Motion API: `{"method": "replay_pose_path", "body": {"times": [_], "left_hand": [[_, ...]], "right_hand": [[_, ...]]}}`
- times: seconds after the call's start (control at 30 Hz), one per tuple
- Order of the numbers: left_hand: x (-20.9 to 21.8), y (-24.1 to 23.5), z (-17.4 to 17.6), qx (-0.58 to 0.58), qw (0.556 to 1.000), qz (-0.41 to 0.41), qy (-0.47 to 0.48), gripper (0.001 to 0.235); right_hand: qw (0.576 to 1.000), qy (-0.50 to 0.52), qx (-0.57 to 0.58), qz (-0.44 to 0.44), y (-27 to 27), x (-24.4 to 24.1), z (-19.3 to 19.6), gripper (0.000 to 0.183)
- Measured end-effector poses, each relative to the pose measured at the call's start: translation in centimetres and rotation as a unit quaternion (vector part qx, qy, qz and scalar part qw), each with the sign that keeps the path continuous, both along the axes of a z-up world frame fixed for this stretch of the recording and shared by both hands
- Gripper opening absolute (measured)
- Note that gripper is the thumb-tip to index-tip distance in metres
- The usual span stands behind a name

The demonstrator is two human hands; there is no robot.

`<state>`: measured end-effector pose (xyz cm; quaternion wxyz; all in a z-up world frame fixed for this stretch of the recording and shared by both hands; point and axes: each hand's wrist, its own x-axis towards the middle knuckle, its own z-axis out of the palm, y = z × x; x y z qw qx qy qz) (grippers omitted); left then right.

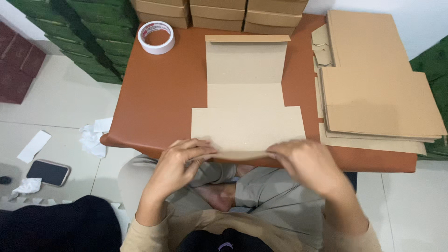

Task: The person assembles a flat-packed cardboard box by folding the side flaps and tucking the tabs into slots to form the box structure. The person then places the assembled box on a stack of similar boxes.

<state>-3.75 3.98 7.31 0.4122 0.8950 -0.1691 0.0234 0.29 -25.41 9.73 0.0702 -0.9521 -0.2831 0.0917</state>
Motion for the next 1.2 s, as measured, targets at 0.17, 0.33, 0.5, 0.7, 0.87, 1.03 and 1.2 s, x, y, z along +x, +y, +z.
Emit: {"method": "replay_pose_path", "body": {"times": [0.17,0.33,0.5,0.7,0.87,1.03,1.2], "left_hand": [[1.7,0.9,-5.6,0.058,0.984,0.167,0.03,0.047],[1.9,0.5,-5.3,0.139,0.964,0.218,0.065,0.041],[2.2,0.4,-2.4,0.139,0.979,0.095,-0.115,0.052],[3.1,1.3,-4.8,0.105,0.983,0.019,-0.15,0.036],[3.5,1.9,-5.6,0.085,0.988,-0.003,-0.13,0.044],[3.3,2.1,-5.2,0.079,0.992,0.0,-0.093,0.044],[3.1,2.3,-4.3,0.136,0.984,-0.062,-0.093,0.063]], "right_hand": [[0.987,0.136,-0.066,-0.056,1.3,5.7,2.4,0.03],[0.997,0.056,-0.023,-0.047,1.7,5.6,-0.1,0.041],[0.975,-0.155,0.157,-0.009,0.1,0.7,-9.0,0.039],[0.97,-0.204,0.113,-0.073,4.1,-3.9,-11.0,0.067],[0.967,-0.191,0.17,-0.014,10.7,-3.8,-10.7,0.07],[0.957,-0.234,0.165,0.05,14.4,-3.6,-9.1,0.064],[0.975,-0.191,0.085,0.067,9.2,-1.8,-10.8,0.073]]}}
